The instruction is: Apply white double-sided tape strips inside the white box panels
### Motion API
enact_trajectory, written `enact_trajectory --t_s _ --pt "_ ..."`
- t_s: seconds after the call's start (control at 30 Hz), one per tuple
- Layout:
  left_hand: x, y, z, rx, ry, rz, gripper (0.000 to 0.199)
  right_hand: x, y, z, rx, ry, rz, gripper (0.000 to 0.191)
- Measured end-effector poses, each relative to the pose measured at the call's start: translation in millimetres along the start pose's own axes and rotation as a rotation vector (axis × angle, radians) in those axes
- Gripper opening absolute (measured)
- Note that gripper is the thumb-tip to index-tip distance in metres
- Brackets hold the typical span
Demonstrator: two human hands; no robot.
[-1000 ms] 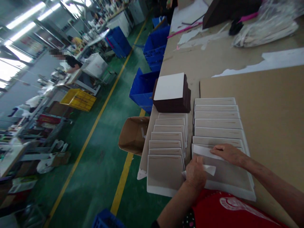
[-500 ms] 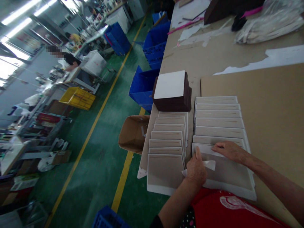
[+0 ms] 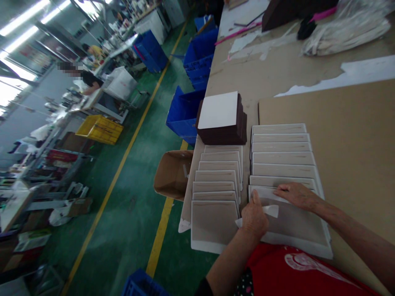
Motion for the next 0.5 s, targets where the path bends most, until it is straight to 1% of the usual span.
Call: enact_trajectory --t_s 0.13,0.23,0.3,0.4,0.5 --pt "2 2.3 2 0.028 -0.021 0.032 0.088 3 -1 -3 0.028 0.010 -0.035 0.045" --pt "4 2.5 4 0.031 -0.027 0.036 0.089 -3 -7 -12 0.121 0.023 -0.087 0.043" --pt "5 2.2 4 0.024 -0.016 0.045 0.088 -13 -14 -27 0.200 0.040 -0.147 0.041" --pt "6 0.3 2 0.020 -0.007 0.065 0.088 -35 -20 -59 0.290 0.075 -0.235 0.040" --pt "6 -1.1 1 0.051 -0.011 0.088 0.087 -55 -16 -88 0.366 0.130 -0.270 0.043"
Point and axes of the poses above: each hand's wrist, its own x-axis towards the middle knuckle, its own y-axis out of the palm, z = x × y, the point moved 10 cm from there along x, towards the middle knuckle, and after that the axes turned 4 degrees about y, right-handed, at the moved point
